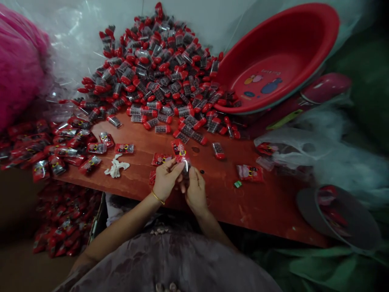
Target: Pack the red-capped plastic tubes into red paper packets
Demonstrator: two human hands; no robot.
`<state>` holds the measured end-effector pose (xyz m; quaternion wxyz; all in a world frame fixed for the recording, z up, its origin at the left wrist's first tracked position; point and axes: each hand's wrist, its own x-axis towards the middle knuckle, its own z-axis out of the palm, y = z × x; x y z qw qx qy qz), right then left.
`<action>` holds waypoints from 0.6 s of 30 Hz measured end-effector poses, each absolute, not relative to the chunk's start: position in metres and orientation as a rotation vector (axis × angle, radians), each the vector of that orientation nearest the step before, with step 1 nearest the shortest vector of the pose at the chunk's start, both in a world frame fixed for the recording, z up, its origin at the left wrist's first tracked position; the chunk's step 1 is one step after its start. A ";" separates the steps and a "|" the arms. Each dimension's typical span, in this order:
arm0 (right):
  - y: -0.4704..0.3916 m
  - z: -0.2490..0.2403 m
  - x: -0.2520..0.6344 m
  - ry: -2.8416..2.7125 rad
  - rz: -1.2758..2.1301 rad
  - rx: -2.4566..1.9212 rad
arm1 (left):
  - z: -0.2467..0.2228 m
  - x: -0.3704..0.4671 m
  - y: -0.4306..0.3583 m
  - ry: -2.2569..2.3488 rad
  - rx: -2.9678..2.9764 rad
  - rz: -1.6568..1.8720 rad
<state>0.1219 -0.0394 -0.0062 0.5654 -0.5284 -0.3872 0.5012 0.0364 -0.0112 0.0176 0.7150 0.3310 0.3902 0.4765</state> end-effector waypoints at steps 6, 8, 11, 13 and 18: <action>-0.038 -0.006 0.128 -0.889 1.282 -1.132 | 0.024 0.029 -0.003 0.863 0.706 1.086; -0.040 -0.005 0.128 -0.989 1.201 -1.173 | 0.028 0.028 0.005 0.903 0.668 1.112; -0.044 -0.004 0.127 -1.180 0.929 -1.343 | 0.032 0.029 0.013 0.925 0.634 1.018; -0.046 -0.002 0.126 -1.262 0.751 -1.423 | 0.033 0.031 0.013 0.889 0.619 0.964; -0.047 -0.003 0.123 -1.210 0.736 -1.423 | 0.029 0.035 0.003 0.814 0.714 0.903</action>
